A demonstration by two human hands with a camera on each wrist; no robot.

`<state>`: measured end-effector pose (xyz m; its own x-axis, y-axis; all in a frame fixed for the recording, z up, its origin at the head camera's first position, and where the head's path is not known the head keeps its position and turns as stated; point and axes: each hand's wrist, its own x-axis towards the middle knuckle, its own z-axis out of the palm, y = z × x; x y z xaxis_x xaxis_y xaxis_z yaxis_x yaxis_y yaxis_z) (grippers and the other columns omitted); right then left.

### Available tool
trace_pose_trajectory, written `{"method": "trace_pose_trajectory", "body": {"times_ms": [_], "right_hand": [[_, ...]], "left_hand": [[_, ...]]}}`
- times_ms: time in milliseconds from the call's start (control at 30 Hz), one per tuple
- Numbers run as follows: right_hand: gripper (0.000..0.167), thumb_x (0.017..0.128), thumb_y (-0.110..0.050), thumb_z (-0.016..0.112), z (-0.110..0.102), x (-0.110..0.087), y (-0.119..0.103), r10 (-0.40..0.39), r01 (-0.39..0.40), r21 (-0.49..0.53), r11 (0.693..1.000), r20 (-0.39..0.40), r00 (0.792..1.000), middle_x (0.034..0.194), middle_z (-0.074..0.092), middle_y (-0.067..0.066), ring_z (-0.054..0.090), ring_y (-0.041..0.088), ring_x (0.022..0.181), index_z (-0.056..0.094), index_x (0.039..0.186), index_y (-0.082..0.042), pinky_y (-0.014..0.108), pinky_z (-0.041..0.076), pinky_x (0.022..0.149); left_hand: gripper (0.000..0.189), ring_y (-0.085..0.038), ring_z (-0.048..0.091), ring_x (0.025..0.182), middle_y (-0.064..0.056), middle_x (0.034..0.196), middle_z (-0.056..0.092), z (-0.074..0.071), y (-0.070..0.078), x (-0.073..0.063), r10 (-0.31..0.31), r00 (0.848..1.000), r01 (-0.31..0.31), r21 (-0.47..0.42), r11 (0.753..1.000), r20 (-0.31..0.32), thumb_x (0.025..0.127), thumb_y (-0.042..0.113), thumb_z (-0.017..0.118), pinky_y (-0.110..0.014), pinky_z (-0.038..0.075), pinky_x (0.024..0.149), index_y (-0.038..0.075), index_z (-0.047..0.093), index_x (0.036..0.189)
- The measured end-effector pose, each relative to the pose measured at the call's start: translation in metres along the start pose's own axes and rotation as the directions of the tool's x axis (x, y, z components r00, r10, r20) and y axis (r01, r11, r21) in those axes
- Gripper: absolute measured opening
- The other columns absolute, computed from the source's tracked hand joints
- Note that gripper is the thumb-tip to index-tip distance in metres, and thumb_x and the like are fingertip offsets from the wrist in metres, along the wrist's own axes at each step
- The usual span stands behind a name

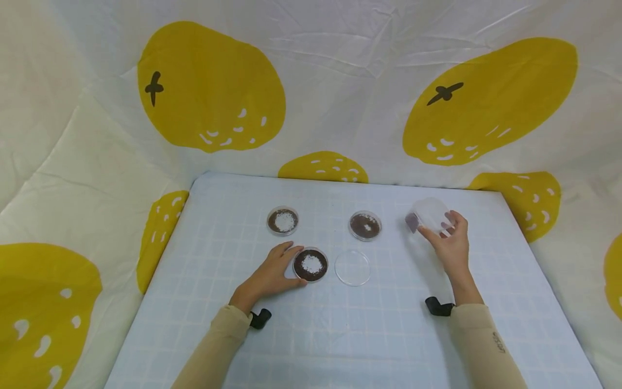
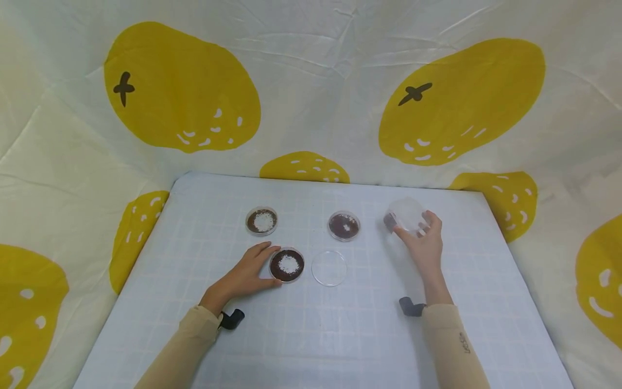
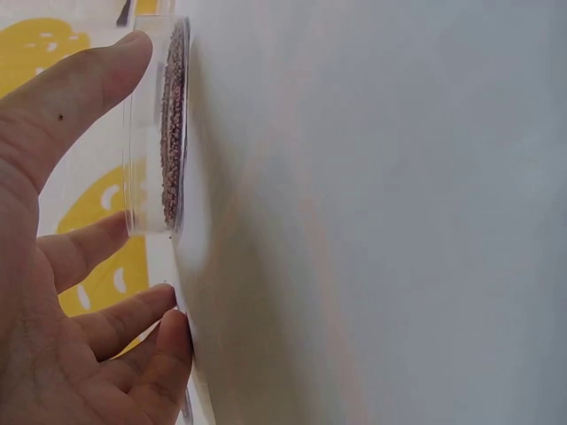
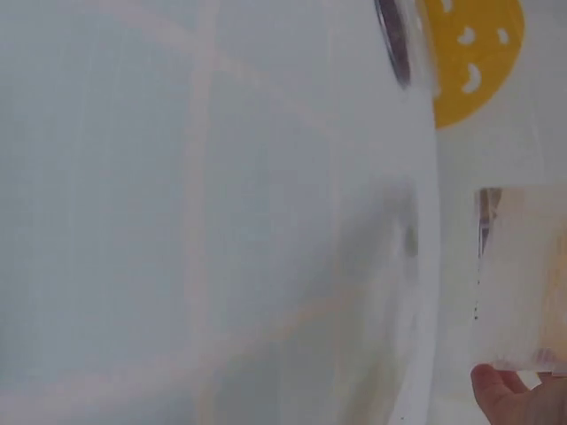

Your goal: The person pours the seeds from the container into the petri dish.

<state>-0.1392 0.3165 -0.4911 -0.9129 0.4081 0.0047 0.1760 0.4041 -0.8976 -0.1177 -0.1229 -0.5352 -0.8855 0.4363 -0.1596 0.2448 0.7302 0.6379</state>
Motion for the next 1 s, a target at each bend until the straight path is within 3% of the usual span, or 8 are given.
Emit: {"method": "trace_pose_trajectory", "body": {"times_ms": [133,267,500,733,1000], "right_hand": [[0.100,0.087,-0.035,0.080,-0.002,0.005,0.007,0.098,-0.098,0.006,0.995,-0.019,0.995,0.163,0.023,0.006,0.029,0.033,0.143,0.012,0.158,-0.017,0.047,0.031,0.115],[0.101,0.086,-0.035,0.080,-0.004,0.008,0.015,0.145,-0.145,0.011,0.989,-0.042,0.988,0.163,0.023,0.006,0.029,0.032,0.143,0.012,0.158,-0.016,0.046,0.030,0.116],[0.102,0.085,-0.039,0.080,-0.003,0.012,0.023,0.167,-0.168,-0.007,0.986,-0.074,0.983,0.160,0.027,0.010,0.033,0.031,0.137,0.012,0.157,-0.014,0.044,0.030,0.114],[0.105,0.085,-0.040,0.080,-0.003,0.016,0.030,0.181,-0.183,-0.030,0.983,-0.078,0.980,0.161,0.024,0.013,0.028,0.032,0.143,0.009,0.157,-0.015,0.044,0.025,0.118],[0.109,0.083,-0.039,0.081,-0.001,0.016,0.032,0.139,-0.143,-0.040,0.989,-0.074,0.987,0.159,0.022,0.019,0.026,0.036,0.143,0.006,0.158,-0.015,0.048,0.024,0.117]], "left_hand": [[0.089,-0.032,0.019,0.149,-0.011,0.162,0.024,0.001,0.000,0.000,0.000,1.000,0.000,0.004,1.000,-0.002,0.080,0.049,0.082,-0.055,0.028,0.114,0.025,0.039,0.155],[0.090,-0.031,0.019,0.149,-0.010,0.162,0.025,0.001,0.000,0.000,0.000,1.000,0.000,0.004,1.000,-0.002,0.080,0.049,0.082,-0.055,0.028,0.114,0.025,0.039,0.155],[0.090,-0.031,0.018,0.149,-0.010,0.162,0.024,0.001,-0.001,-0.001,0.004,1.000,-0.004,0.006,1.000,0.004,0.080,0.050,0.082,-0.054,0.027,0.115,0.025,0.038,0.155],[0.089,-0.030,0.018,0.149,-0.010,0.162,0.024,0.000,-0.001,-0.001,-0.003,1.000,0.003,0.000,1.000,0.006,0.081,0.050,0.081,-0.053,0.027,0.115,0.026,0.038,0.155],[0.089,-0.030,0.019,0.148,-0.010,0.162,0.025,0.001,-0.002,0.002,-0.006,1.000,0.006,0.008,1.000,-0.002,0.083,0.049,0.080,-0.052,0.027,0.115,0.024,0.036,0.156]]}}
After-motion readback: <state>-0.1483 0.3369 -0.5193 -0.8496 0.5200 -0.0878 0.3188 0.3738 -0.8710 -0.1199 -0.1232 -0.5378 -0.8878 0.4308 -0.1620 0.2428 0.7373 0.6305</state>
